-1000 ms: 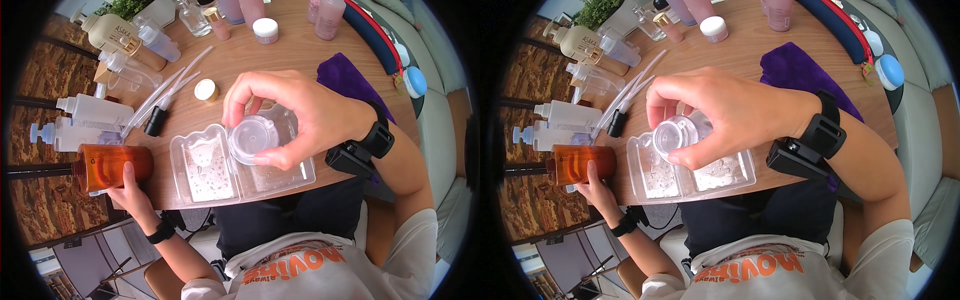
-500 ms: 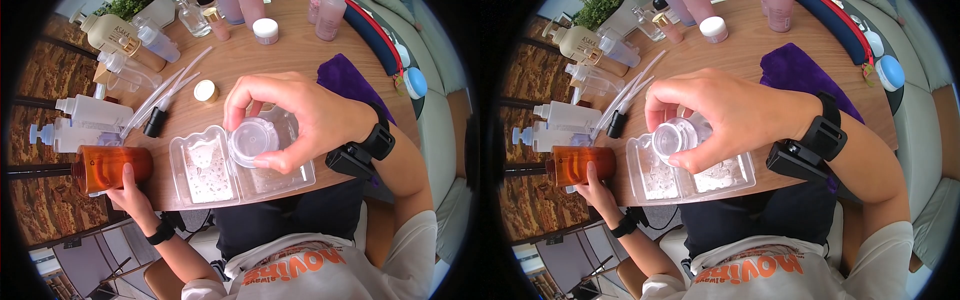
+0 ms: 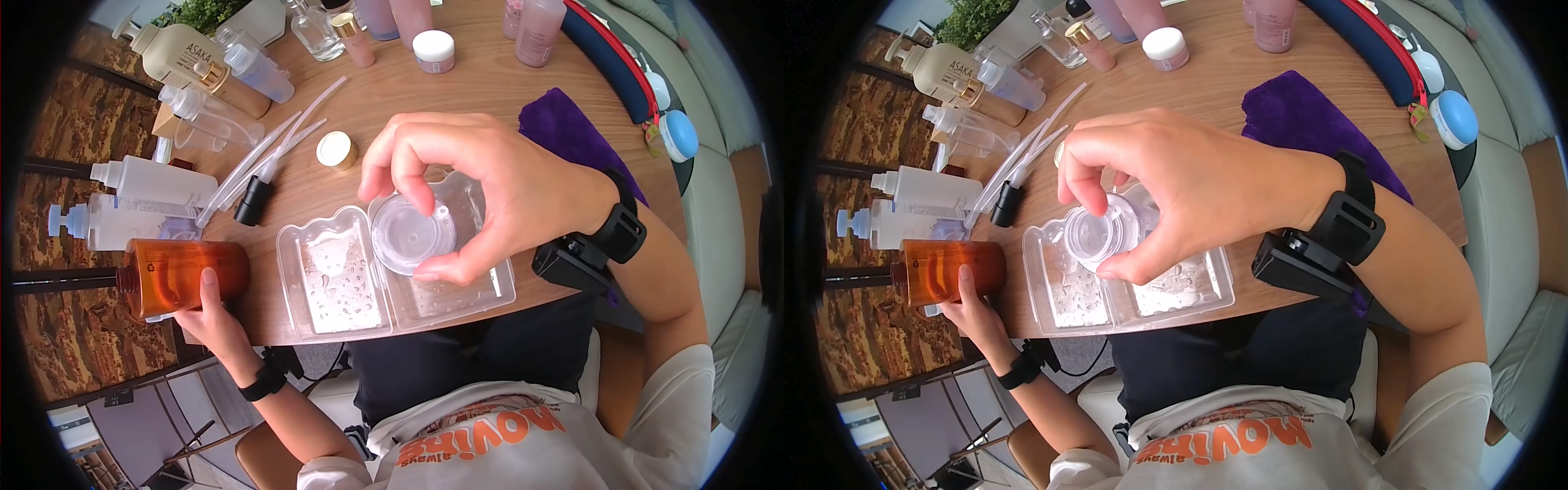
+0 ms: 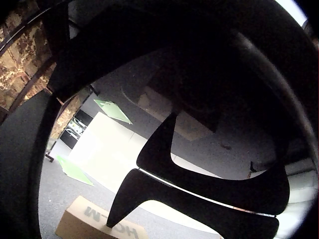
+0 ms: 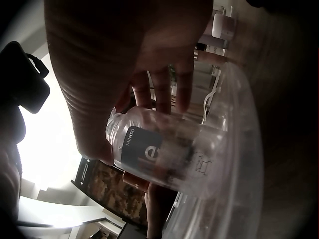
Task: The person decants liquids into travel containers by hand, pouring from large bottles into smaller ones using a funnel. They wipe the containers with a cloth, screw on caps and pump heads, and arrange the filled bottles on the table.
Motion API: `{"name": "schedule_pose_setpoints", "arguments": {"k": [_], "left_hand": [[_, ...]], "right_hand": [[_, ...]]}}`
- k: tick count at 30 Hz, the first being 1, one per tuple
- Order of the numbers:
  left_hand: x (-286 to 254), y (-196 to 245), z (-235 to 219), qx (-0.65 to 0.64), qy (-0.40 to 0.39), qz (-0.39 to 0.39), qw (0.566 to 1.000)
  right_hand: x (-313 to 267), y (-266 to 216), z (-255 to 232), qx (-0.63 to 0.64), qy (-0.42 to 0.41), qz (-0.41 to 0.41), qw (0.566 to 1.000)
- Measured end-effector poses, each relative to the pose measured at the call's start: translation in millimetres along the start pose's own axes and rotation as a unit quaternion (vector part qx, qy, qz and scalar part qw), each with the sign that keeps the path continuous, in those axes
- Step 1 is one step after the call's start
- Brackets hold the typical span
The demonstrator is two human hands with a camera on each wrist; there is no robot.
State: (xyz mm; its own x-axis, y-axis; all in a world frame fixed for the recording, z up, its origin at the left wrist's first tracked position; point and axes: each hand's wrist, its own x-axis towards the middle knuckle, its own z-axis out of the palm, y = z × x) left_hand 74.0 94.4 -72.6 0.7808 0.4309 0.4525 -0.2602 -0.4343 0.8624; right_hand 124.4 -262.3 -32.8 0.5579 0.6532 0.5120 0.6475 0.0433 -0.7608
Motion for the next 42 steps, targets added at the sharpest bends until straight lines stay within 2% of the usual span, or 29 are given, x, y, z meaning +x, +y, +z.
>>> {"name": "schedule_pose_setpoints", "arguments": {"k": [1, 4, 7, 16, 19, 31, 34, 37, 42], "left_hand": [[0.0, 0.2, 0.3, 0.002, 0.001, 0.001, 1.000], [-0.3, 2.3, 1.3, 0.006, 0.002, 0.001, 1.000], [-0.5, 3.0, 1.8, 0.003, 0.001, -0.001, 1.000], [-0.7, 2.2, 2.2, -0.008, 0.002, 0.001, 1.000], [-1.4, 3.4, 3.2, -0.009, 0.005, -0.001, 1.000], [-1.2, 2.6, 1.9, -0.007, 0.009, -0.006, 1.000], [-1.4, 2.4, 2.2, -0.006, 0.016, -0.007, 1.000], [-1.5, 1.5, 2.0, -0.004, 0.016, -0.003, 1.000], [-1.8, 2.7, 2.2, -0.007, 0.010, -0.003, 1.000]], "right_hand": [[0.3, -0.2, -0.4, -0.011, -0.003, -0.008, 1.000], [-0.4, -6.3, 0.2, 0.063, 0.007, 0.055, 0.997], [-0.1, -6.6, 2.3, 0.104, 0.015, 0.036, 0.994], [0.6, -6.5, 0.0, 0.036, 0.005, 0.014, 0.999], [0.7, -5.6, -1.1, 0.034, -0.019, 0.021, 0.999], [0.2, -8.9, -1.4, 0.061, -0.025, 0.088, 0.994], [0.2, -7.5, -0.8, 0.060, -0.021, 0.067, 0.996], [-0.3, -10.1, -1.7, 0.060, -0.032, 0.097, 0.993], [-0.3, -8.3, -2.3, 0.057, -0.032, 0.082, 0.994]]}}
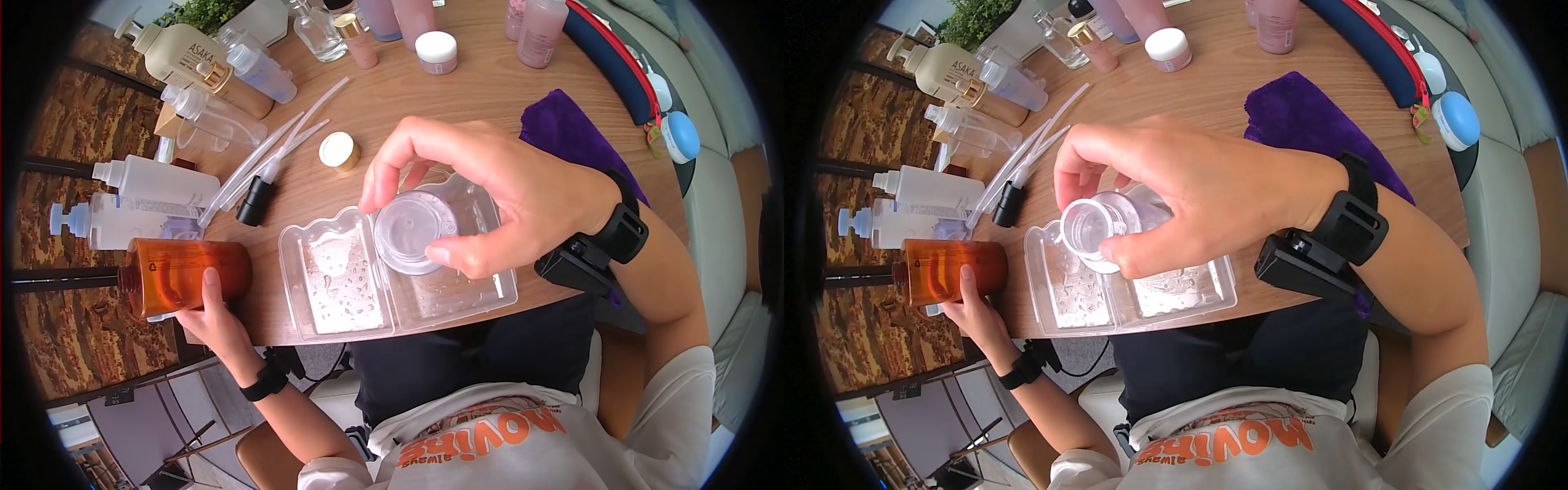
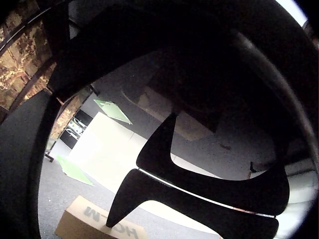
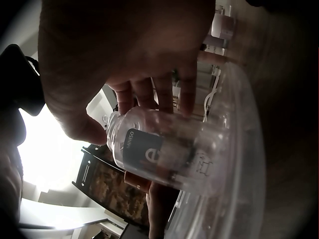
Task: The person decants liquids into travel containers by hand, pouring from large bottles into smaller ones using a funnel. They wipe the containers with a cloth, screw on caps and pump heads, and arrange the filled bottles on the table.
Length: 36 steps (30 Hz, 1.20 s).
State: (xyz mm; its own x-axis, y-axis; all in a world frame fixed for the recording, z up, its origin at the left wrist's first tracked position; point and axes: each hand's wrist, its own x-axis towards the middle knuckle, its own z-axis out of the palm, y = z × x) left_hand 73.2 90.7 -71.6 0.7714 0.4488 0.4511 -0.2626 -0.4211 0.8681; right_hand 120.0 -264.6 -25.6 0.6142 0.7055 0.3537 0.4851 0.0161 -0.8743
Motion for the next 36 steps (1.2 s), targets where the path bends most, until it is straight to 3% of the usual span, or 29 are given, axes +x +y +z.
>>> {"name": "schedule_pose_setpoints", "arguments": {"k": [4, 9, 12, 19, 23, 24, 28, 31, 36], "left_hand": [[0, -1, 0, 0.000, 0.002, 0.003, 1.000], [-1, 3, 1, 0.032, 0.019, 0.069, 0.997], [1, 21, -11, 0.021, -0.005, 0.071, 0.997], [-8, 77, -4, 0.015, -0.217, 0.194, 0.956], [-20, 87, 8, 0.067, -0.266, 0.197, 0.941], [-26, 89, 7, 0.110, -0.232, 0.160, 0.953], [-33, 101, 18, 0.121, -0.241, 0.124, 0.955], [-34, 98, 15, 0.227, -0.235, 0.175, 0.929], [-33, 107, 24, 0.284, -0.242, 0.226, 0.900]], "right_hand": [[1, 3, 3, -0.003, 0.029, -0.047, 0.998], [1, 5, 2, -0.016, 0.015, -0.055, 0.998], [0, 5, 2, -0.012, 0.012, -0.043, 0.999], [0, 7, 3, -0.013, 0.034, -0.037, 0.999], [1, 5, 3, -0.013, 0.025, -0.019, 0.999], [1, 7, 4, -0.012, 0.040, -0.038, 0.998], [1, 5, 4, 0.009, 0.057, -0.065, 0.996], [1, 4, 3, -0.006, 0.047, -0.063, 0.997], [1, 5, 1, -0.004, 0.040, -0.052, 0.998]]}}
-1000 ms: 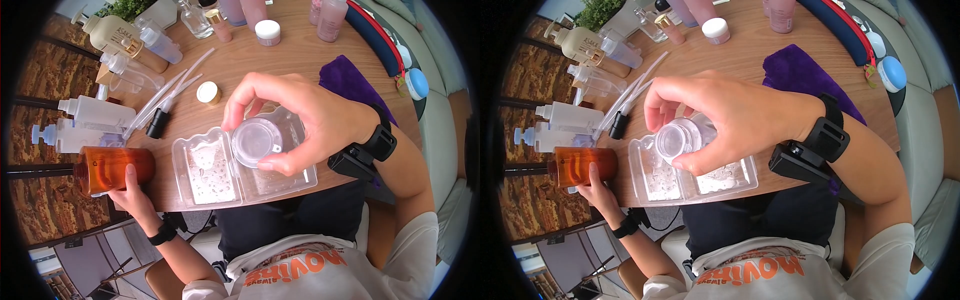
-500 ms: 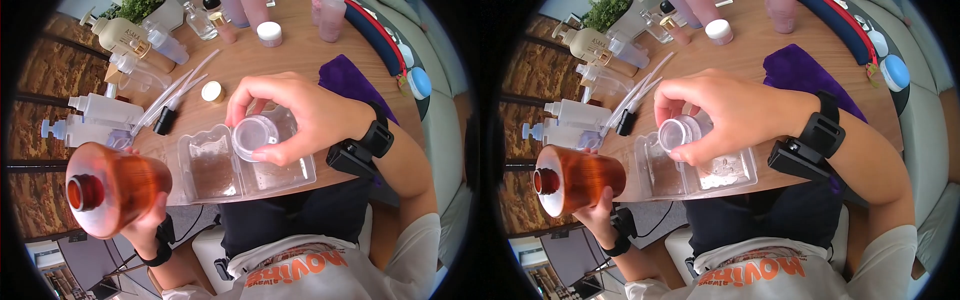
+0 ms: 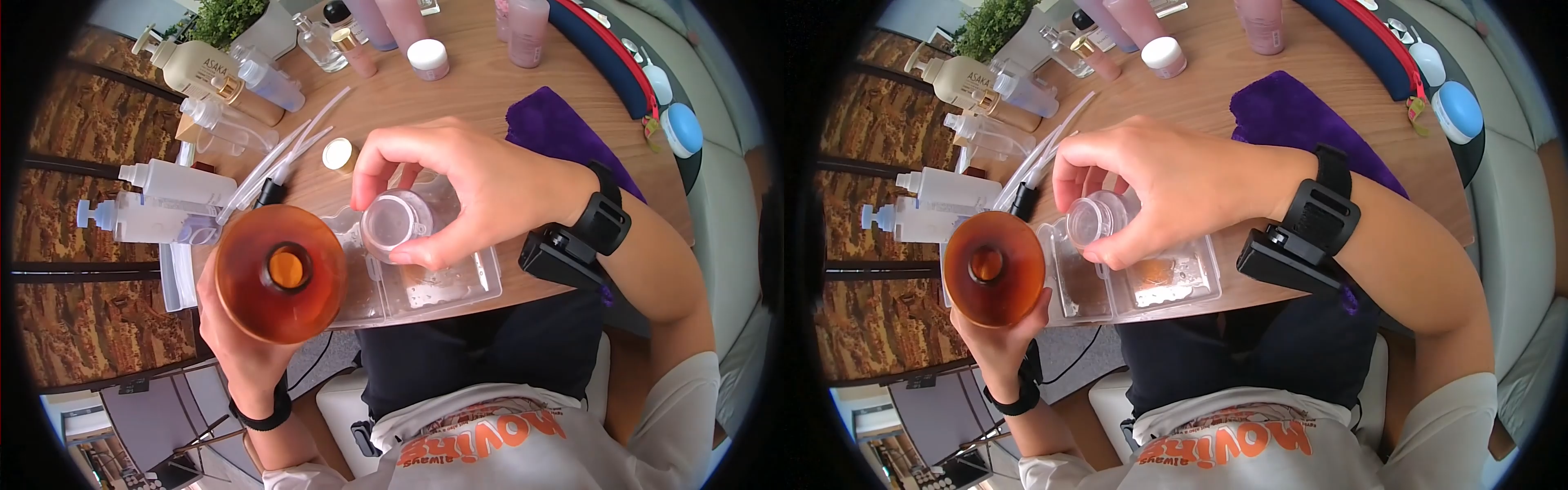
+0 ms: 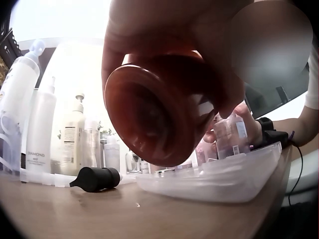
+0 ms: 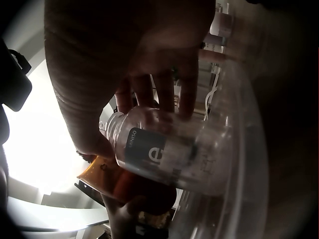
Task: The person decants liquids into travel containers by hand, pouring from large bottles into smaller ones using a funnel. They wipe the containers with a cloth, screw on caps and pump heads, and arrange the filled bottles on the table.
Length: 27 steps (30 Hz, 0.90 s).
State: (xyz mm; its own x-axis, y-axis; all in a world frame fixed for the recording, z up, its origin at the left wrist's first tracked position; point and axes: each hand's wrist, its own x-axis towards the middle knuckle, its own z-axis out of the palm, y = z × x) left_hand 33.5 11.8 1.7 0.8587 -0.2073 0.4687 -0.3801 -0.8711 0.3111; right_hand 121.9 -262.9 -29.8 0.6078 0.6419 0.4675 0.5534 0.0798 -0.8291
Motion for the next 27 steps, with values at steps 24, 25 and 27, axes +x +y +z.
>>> {"name": "schedule_pose_setpoints", "arguments": {"k": [24, 25, 27], "left_hand": [[23, 9, 7, 0.083, -0.033, 0.107, 0.990], [23, 9, 6, 0.087, -0.034, 0.110, 0.990], [26, 10, 4, 0.094, -0.034, 0.120, 0.988]], "right_hand": [[-1, 3, -2, 0.039, -0.009, 0.027, 0.999], [-1, 3, -2, 0.039, -0.010, 0.026, 0.999], [-1, 3, -2, 0.030, -0.007, 0.020, 0.999]]}}
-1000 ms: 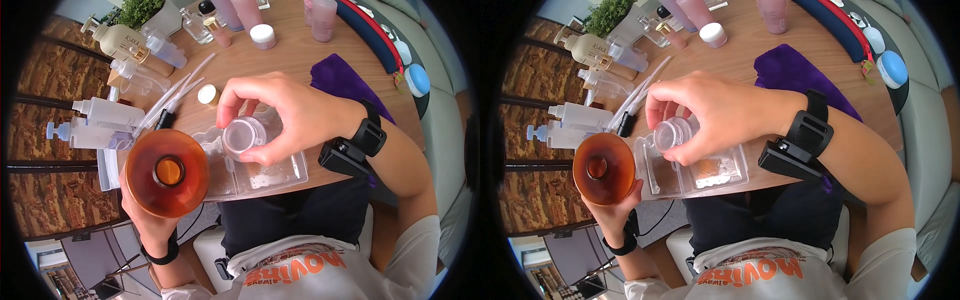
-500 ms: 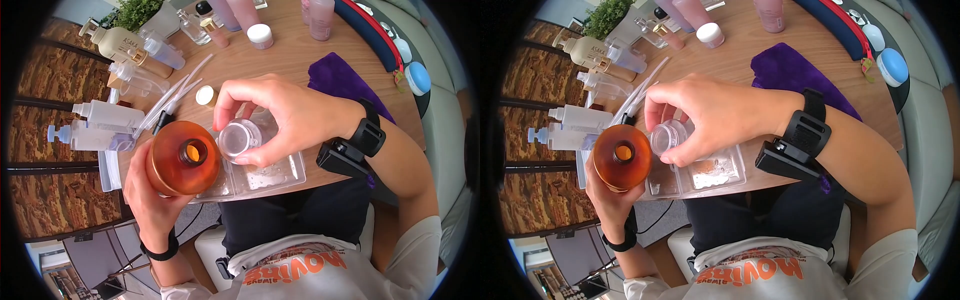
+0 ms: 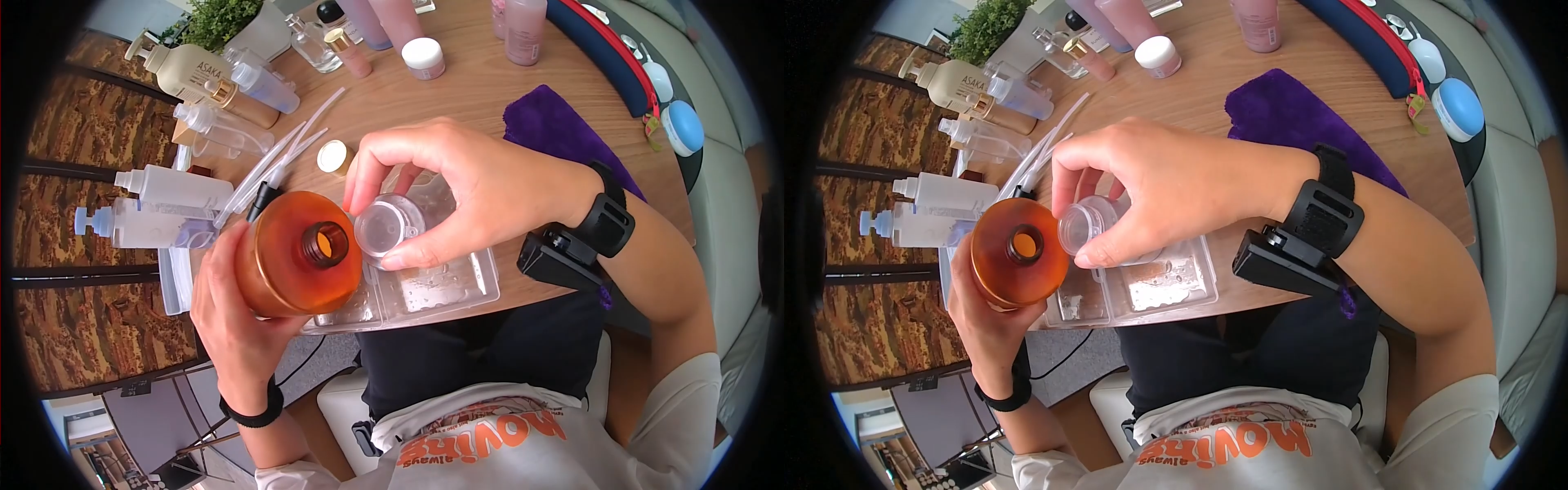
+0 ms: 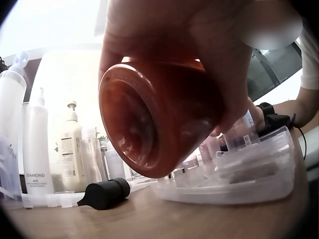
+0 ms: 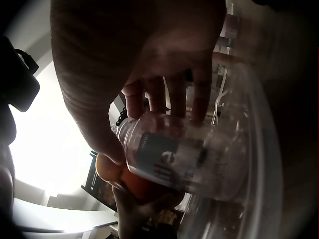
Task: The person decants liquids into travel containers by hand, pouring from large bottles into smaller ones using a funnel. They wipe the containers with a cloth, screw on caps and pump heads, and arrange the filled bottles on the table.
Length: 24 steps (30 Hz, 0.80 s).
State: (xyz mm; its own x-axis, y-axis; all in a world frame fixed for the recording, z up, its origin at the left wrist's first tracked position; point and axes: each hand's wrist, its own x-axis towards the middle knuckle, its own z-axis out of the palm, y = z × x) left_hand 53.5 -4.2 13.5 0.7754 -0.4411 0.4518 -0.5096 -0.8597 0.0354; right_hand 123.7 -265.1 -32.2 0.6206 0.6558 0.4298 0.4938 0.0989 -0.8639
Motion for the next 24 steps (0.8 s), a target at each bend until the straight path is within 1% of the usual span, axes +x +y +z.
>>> {"name": "schedule_pose_setpoints", "arguments": {"k": [4, 7, 10, 13, 16, 20, 24], "left_hand": [[5, 0, -2, 0.022, 0.001, 0.019, 1.000], [8, 1, -4, 0.029, 0.001, 0.024, 0.999], [10, 2, -5, 0.041, 0.000, 0.034, 0.999], [11, 1, -7, 0.055, -0.001, 0.041, 0.998], [13, 1, -9, 0.075, -0.002, 0.049, 0.996], [12, -1, -13, 0.090, -0.024, 0.052, 0.994], [16, 1, -11, 0.097, 0.000, 0.071, 0.993]], "right_hand": [[0, -1, -1, -0.006, 0.001, 0.008, 1.000], [-1, -5, -3, -0.014, -0.023, 0.043, 0.999], [-1, -6, -3, -0.019, -0.024, 0.052, 0.998], [0, 1, 0, -0.023, 0.007, -0.007, 1.000], [-1, -1, -1, -0.018, -0.001, 0.019, 1.000], [-1, 0, -1, -0.016, 0.003, 0.007, 1.000], [0, 2, 0, -0.012, 0.006, 0.002, 1.000]]}}
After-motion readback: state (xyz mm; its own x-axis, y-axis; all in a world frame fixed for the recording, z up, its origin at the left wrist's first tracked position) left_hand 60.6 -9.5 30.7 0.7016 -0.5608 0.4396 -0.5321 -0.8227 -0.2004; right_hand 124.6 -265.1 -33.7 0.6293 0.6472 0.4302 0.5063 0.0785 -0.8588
